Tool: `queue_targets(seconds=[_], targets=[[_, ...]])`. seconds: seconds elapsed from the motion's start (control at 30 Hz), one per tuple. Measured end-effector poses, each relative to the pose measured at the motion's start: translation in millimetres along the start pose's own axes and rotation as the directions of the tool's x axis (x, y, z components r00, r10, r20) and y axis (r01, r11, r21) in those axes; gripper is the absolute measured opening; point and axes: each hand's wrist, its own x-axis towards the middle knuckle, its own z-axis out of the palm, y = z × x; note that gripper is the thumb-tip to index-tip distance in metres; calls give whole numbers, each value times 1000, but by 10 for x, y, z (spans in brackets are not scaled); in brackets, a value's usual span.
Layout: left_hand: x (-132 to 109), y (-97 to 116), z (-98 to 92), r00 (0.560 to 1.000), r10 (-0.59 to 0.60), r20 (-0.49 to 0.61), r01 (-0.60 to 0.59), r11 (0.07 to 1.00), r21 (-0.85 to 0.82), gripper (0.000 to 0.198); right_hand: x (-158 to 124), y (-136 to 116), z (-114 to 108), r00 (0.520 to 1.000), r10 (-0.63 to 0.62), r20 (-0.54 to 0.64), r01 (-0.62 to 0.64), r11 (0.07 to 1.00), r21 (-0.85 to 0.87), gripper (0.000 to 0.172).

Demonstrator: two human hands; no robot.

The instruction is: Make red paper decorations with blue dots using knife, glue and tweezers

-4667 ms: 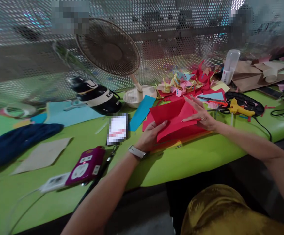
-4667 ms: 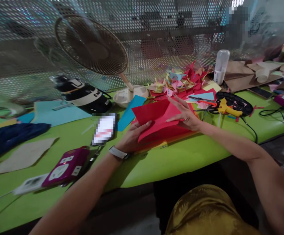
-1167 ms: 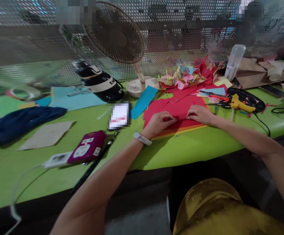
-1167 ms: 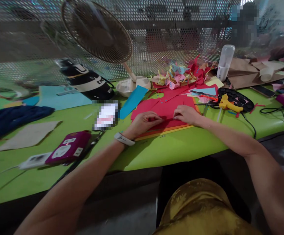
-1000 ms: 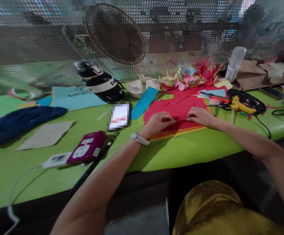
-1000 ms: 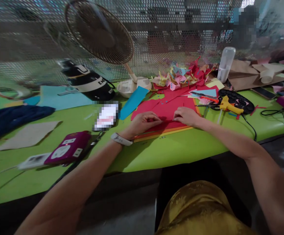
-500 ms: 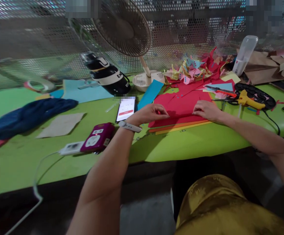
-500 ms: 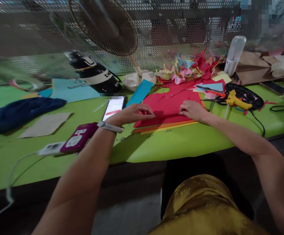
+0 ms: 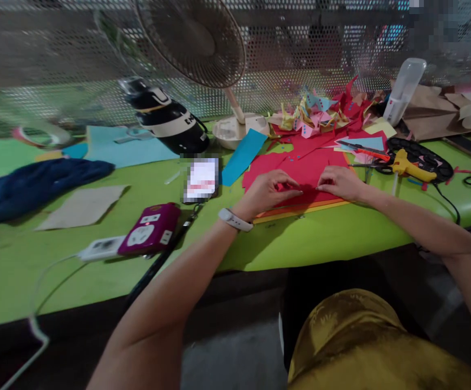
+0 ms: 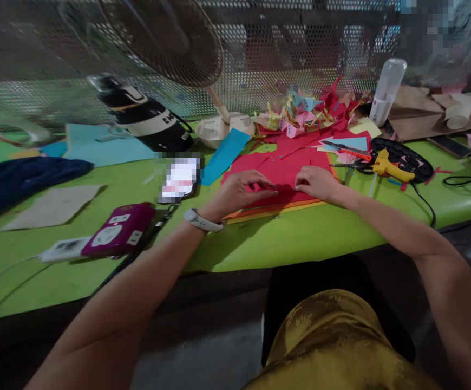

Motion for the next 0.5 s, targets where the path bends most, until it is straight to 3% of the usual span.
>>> queue_targets(seconds=[0.17,0.37,0.5], targets=[[-11,-97,160,993,-101,59,101,995,0,25,30,4,-18,999,36,35,-37,998,43,14],[13,-106,120,951,-298,86,306,947,-101,24,92,27,-64,988,114,104,-131,977,168,15],[42,-110,54,912,-384,144,397,915,-70,26,113,39,-94,979,157,132,-179,968,174,17]])
